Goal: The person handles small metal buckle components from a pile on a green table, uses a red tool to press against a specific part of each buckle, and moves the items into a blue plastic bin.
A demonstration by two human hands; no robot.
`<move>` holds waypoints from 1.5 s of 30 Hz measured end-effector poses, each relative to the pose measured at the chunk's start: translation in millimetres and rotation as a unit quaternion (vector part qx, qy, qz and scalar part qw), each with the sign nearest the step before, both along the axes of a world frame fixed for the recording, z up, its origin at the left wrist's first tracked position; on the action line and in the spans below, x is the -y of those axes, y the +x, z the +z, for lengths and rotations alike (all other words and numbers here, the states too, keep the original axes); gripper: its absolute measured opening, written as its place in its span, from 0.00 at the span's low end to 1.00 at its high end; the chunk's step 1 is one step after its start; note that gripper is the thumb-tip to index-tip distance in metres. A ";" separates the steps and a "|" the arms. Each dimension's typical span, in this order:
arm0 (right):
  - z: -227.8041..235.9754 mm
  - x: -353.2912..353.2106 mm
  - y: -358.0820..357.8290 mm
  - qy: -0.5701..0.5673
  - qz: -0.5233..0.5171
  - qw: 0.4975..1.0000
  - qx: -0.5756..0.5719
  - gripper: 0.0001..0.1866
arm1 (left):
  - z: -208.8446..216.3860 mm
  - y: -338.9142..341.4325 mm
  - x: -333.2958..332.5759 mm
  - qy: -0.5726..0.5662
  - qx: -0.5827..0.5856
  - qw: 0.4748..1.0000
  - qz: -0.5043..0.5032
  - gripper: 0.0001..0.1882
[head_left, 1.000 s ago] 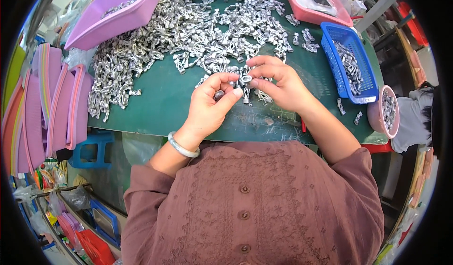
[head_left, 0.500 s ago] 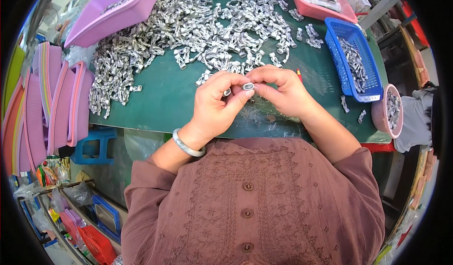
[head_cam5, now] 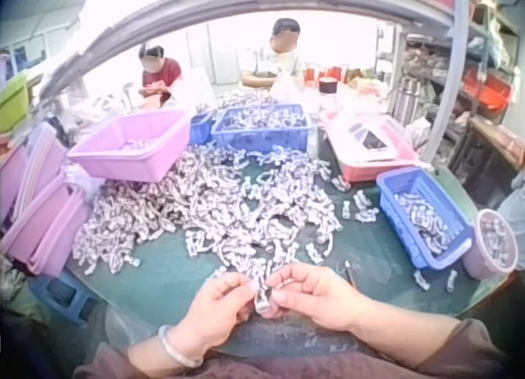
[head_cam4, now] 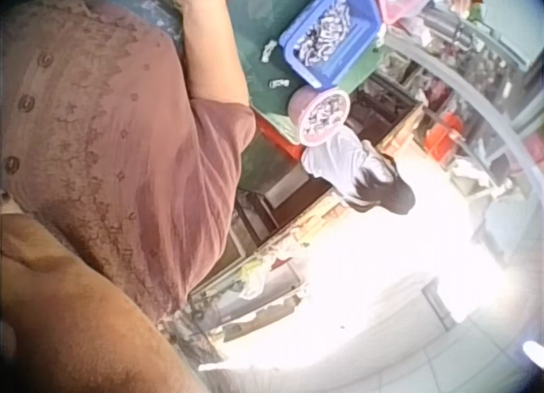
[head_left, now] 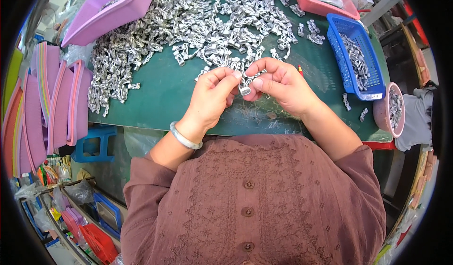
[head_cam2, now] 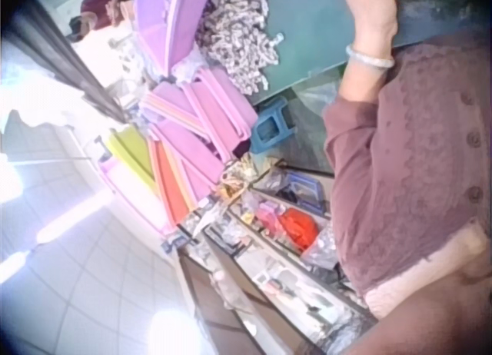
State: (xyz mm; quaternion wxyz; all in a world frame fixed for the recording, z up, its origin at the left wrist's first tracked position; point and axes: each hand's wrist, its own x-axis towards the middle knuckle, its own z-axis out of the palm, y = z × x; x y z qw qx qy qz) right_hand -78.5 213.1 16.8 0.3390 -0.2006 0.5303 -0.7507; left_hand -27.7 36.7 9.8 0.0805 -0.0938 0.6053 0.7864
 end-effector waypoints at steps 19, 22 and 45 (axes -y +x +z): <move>-7.8 -1.0 -0.7 0.011 0.018 0.998 0.054 0.10 | -4.9 1.4 -5.4 0.050 -0.022 0.996 0.069 0.07; -5.7 0.5 1.7 0.003 -0.009 0.998 0.060 0.10 | -3.3 3.0 -4.5 0.038 -0.021 0.997 0.063 0.10; -14.1 1.3 -0.9 0.149 -0.138 0.909 -0.363 0.16 | -11.7 4.7 6.4 0.171 -0.053 0.984 -0.001 0.10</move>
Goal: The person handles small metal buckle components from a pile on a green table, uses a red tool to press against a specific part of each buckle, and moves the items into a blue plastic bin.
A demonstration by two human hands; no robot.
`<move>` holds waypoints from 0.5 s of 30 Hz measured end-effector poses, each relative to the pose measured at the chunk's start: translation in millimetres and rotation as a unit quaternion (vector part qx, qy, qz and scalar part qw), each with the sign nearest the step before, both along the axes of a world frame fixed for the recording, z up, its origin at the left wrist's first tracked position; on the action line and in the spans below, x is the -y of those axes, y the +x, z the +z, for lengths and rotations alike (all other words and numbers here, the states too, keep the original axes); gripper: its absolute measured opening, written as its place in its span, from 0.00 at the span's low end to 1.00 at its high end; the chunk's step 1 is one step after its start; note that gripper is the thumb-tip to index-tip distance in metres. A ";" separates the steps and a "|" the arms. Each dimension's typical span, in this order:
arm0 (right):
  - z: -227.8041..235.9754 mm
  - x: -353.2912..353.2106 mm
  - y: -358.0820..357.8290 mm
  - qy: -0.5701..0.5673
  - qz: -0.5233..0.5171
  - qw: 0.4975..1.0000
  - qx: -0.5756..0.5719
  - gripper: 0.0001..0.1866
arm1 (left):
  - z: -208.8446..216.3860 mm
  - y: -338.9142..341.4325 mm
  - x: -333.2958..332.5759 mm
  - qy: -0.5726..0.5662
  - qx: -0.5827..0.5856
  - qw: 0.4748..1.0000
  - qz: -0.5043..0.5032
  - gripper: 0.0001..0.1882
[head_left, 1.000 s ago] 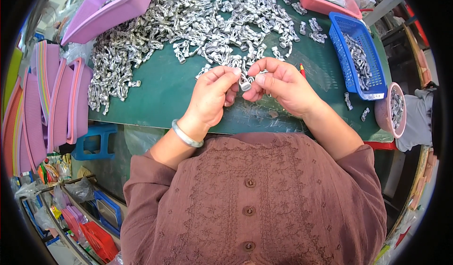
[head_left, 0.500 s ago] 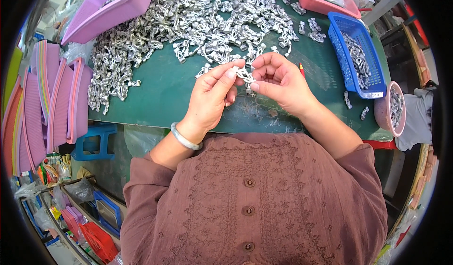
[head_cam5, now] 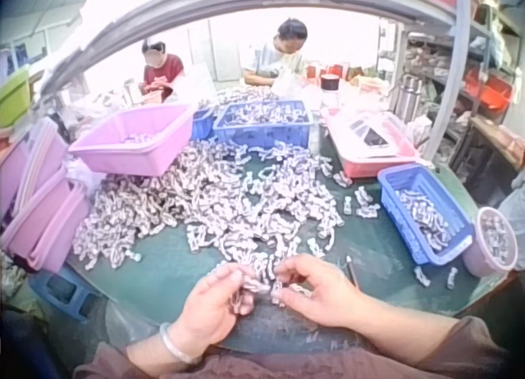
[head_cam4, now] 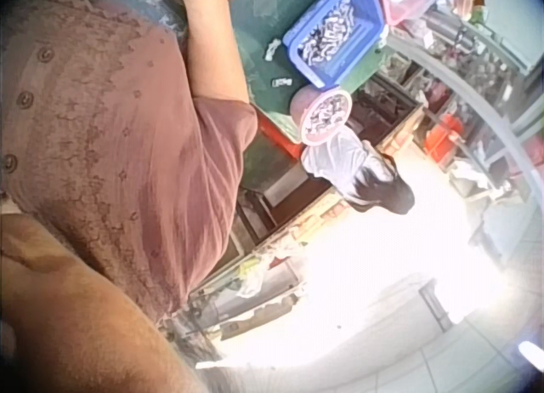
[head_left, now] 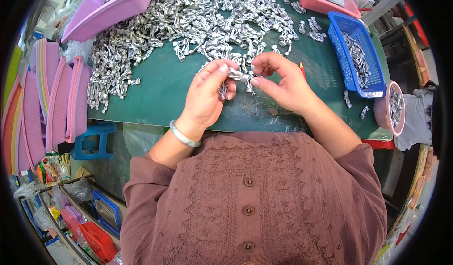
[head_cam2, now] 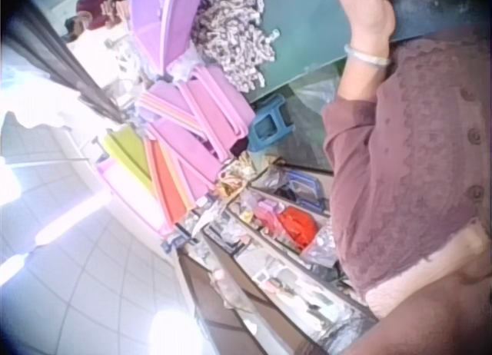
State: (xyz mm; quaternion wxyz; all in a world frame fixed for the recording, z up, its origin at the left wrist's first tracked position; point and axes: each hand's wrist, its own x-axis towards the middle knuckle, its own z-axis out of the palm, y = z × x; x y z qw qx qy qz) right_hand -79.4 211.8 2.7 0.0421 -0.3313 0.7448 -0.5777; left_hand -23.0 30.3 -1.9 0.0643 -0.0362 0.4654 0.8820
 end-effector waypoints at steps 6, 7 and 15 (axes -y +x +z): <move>-1.2 -4.5 -3.1 0.233 0.008 0.939 -0.252 0.18 | -7.9 -3.0 13.0 0.088 0.114 0.989 0.037 0.07; -1.3 -3.6 -2.0 0.250 0.002 0.933 -0.260 0.18 | -7.7 -2.4 12.6 0.080 0.107 0.991 0.031 0.06; -5.3 1.0 0.6 0.249 0.020 0.926 -0.284 0.10 | -12.2 1.2 9.6 0.010 0.084 0.996 0.019 0.03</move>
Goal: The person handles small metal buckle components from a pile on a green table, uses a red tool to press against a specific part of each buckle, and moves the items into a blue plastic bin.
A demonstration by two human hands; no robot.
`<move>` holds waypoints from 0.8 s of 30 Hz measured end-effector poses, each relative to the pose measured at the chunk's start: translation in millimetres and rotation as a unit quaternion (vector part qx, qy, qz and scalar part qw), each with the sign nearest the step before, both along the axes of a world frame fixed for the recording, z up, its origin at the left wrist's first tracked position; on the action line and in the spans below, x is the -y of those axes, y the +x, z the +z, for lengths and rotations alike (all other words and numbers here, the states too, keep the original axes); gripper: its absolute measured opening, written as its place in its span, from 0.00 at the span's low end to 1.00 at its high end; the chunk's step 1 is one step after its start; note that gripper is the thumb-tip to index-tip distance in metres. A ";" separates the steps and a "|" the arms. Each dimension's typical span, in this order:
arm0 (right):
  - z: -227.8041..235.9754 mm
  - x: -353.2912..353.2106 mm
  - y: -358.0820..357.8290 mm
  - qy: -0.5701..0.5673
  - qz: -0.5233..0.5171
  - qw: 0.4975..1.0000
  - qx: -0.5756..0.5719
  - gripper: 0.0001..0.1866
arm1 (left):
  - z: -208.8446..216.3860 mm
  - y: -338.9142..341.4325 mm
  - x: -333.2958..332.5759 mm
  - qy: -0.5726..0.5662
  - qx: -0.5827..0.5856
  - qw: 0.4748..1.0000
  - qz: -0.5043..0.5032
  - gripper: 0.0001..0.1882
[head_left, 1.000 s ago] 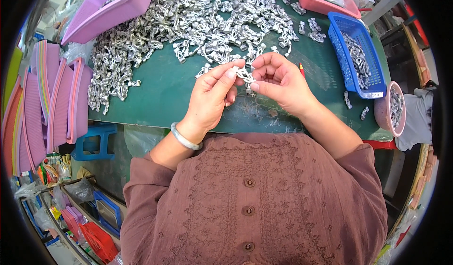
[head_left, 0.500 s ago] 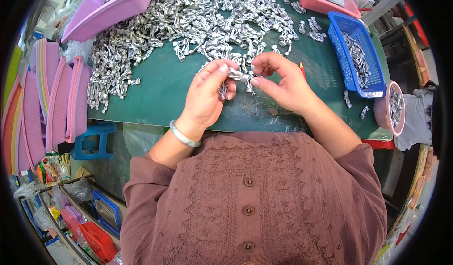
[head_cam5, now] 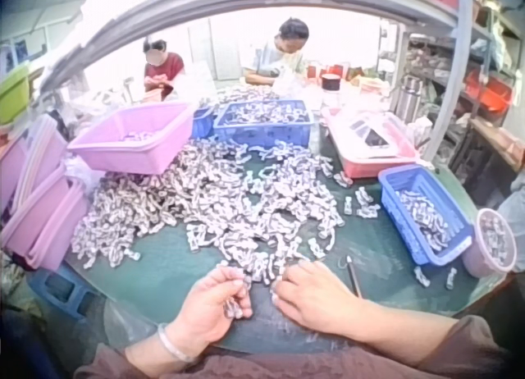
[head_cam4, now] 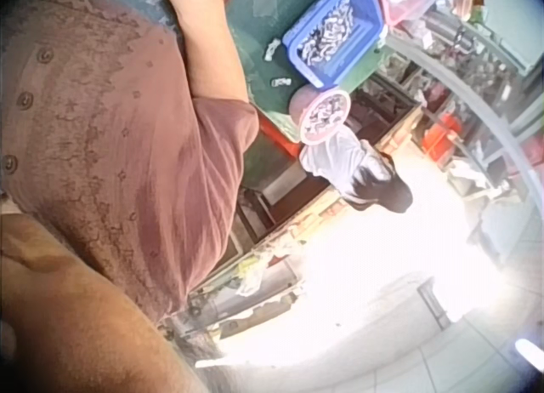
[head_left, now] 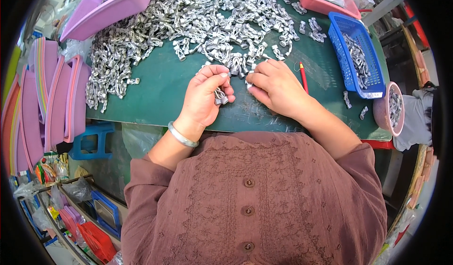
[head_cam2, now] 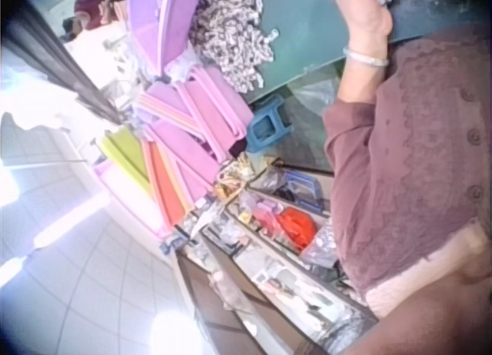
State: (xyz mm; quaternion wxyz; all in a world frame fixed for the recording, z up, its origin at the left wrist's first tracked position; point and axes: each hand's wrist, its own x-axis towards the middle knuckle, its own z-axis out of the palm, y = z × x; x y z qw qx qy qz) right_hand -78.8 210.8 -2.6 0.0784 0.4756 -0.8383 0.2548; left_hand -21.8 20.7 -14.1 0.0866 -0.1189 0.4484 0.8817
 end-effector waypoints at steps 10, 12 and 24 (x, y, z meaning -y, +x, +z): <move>2.5 -5.4 -8.3 -0.365 0.008 0.726 0.582 0.09 | 8.1 4.3 -13.1 -0.092 -0.001 0.995 -0.034 0.08; -0.9 -8.7 -10.9 -0.407 0.044 0.655 0.635 0.09 | 10.2 4.5 -16.6 -0.095 -0.031 0.995 -0.026 0.09; 0.3 -7.9 -11.0 -0.339 0.073 0.657 0.670 0.11 | 6.9 -0.1 -24.6 -0.340 -0.269 0.895 0.103 0.08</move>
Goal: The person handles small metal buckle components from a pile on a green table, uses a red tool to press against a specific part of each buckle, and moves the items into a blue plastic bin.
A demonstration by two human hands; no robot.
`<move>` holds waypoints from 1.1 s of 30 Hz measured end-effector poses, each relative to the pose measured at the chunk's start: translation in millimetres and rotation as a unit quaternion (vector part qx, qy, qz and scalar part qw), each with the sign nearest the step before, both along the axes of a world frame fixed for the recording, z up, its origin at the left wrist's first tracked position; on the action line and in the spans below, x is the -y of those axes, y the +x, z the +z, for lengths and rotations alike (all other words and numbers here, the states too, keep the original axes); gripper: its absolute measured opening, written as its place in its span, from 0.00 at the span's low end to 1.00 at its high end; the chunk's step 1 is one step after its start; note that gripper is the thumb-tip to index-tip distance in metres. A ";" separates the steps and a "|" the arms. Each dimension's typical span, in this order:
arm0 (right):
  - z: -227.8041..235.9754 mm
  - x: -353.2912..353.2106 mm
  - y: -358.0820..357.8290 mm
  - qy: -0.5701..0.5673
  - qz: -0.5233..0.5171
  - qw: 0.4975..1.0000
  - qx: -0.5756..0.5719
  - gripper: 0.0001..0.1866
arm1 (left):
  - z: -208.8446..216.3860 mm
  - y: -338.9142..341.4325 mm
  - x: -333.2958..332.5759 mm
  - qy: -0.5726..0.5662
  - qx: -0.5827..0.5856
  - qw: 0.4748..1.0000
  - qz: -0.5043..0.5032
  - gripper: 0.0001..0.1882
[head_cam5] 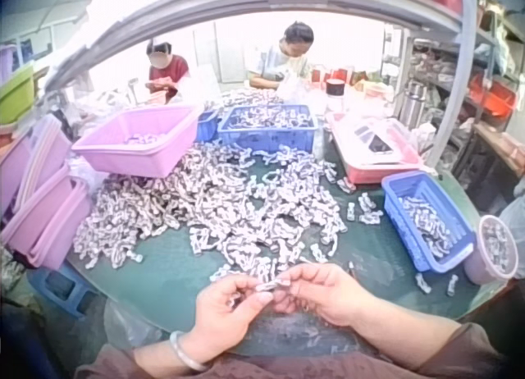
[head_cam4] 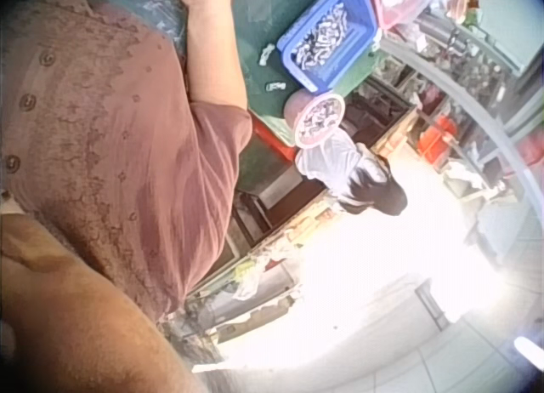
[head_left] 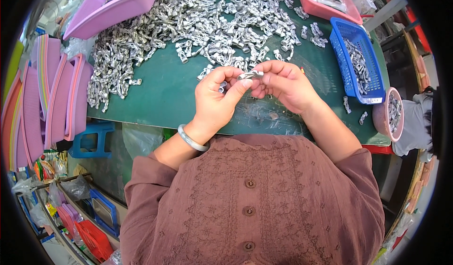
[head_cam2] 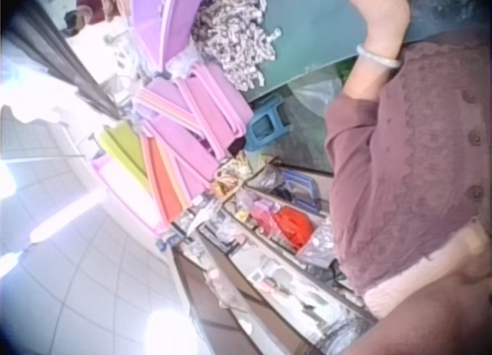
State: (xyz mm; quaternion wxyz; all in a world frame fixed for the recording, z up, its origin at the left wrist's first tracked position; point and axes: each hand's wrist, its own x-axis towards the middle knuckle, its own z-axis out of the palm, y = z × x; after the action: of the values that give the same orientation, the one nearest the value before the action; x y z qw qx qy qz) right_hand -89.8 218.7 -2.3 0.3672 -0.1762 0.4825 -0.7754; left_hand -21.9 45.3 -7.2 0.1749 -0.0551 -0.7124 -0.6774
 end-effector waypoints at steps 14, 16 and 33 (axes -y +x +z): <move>1.5 7.2 10.9 0.095 0.020 0.993 -0.065 0.10 | 14.2 1.7 -3.9 -0.200 -0.134 0.970 0.028 0.10; 1.5 7.8 11.1 0.098 0.022 0.993 -0.068 0.10 | 15.5 2.3 -4.6 -0.211 -0.147 0.966 0.023 0.11; 4.1 0.2 9.6 0.032 0.117 0.992 -0.020 0.12 | 14.3 -3.2 6.2 0.156 0.276 0.945 -0.087 0.09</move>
State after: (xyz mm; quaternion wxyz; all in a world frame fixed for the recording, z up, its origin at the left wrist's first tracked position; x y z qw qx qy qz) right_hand -80.2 218.5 1.8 0.4514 -0.2352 0.4900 -0.7077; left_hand -25.0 39.1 7.1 -0.0813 0.1002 -0.6109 -0.7811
